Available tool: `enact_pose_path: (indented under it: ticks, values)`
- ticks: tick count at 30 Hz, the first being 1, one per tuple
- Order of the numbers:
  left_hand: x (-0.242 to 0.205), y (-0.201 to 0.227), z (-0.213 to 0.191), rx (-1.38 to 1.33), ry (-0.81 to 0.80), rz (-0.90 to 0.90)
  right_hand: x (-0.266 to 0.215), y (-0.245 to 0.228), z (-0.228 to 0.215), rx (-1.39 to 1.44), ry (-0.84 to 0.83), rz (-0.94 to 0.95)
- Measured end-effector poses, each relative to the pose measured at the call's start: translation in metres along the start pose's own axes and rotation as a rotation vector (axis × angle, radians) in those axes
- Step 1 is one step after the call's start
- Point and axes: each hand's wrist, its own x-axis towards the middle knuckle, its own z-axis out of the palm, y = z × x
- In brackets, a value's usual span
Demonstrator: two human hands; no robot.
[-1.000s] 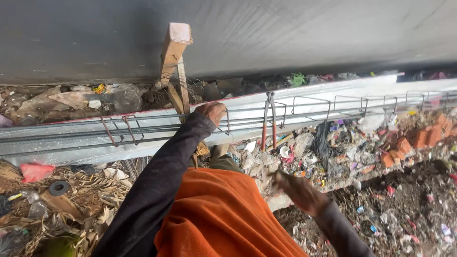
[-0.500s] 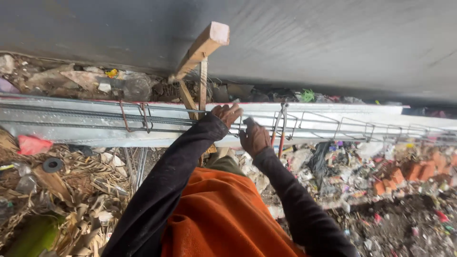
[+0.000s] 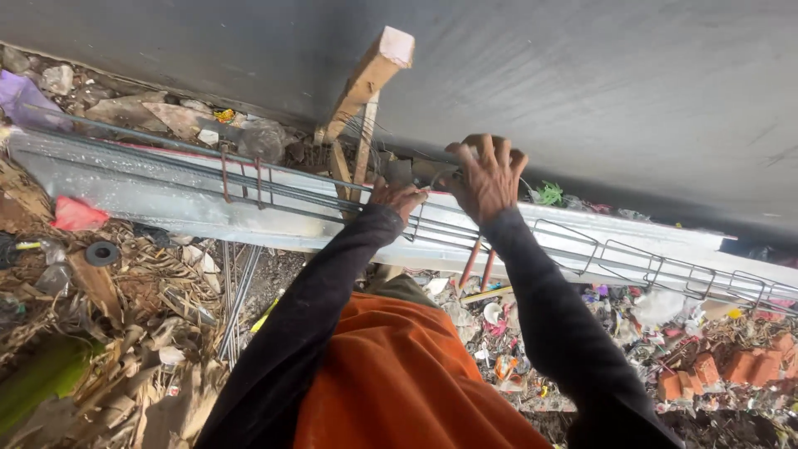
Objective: The person uses pliers to secure metal rebar to a wire frame by twisting and cutting wire at various points. They move along the structure, occasionally using their hands to reposition the rebar and wire frame while working near a wooden support beam.
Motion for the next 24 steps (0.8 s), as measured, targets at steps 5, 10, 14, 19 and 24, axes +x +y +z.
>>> enact_pose_path:
  ticks: [5, 10, 14, 19, 24]
  values:
    - [-0.003, 0.01, 0.003, 0.133, 0.052, -0.06, -0.143, 0.021, 0.014, 0.264, -0.067, 0.28]
    - [-0.02, 0.019, 0.002, 0.245, 0.164, -0.084, -0.221, 0.038, 0.07, 0.504, -0.263, 0.724]
    - [-0.031, 0.034, 0.009, 0.205, 0.499, -0.038, -0.213, 0.036, 0.061, 0.476, -0.352, 0.725]
    - [-0.054, 0.049, 0.019, 0.175, 0.786, -0.057, -0.249, 0.067, 0.097, 0.604, -0.068, 0.538]
    - [-0.053, 0.044, 0.037, 0.126, 0.83, -0.107, -0.244, 0.101, 0.105, 0.778, -0.168, 0.662]
